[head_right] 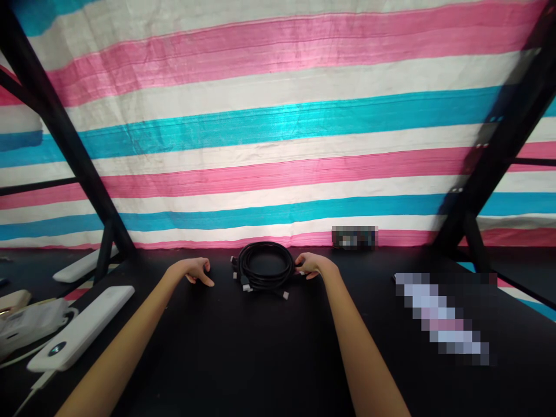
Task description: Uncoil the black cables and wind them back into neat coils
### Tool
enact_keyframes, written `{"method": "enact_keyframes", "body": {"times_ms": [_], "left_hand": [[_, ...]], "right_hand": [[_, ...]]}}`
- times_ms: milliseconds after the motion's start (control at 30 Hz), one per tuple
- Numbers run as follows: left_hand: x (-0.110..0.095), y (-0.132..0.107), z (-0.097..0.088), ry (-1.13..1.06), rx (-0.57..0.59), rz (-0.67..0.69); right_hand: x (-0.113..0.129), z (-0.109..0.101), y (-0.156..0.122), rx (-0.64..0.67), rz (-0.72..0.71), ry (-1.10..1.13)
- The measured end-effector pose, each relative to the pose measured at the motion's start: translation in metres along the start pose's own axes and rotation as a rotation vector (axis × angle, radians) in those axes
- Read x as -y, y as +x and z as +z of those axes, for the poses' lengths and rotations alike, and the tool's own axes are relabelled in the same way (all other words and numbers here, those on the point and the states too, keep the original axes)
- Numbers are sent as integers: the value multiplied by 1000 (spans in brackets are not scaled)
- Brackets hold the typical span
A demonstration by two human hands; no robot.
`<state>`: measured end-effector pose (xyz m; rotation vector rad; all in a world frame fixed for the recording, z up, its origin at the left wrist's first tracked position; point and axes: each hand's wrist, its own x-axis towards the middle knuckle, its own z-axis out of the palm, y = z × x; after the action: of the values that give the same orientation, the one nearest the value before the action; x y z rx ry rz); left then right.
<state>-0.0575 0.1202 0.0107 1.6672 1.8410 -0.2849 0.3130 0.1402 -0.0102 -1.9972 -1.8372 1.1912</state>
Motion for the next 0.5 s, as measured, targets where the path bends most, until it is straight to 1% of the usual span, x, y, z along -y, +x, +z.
{"method": "enact_keyframes", "body": {"times_ms": [500], "left_hand": [[-2, -2, 0, 2, 8, 0]], "right_hand": [[-2, 0, 2, -1, -2, -1]]}}
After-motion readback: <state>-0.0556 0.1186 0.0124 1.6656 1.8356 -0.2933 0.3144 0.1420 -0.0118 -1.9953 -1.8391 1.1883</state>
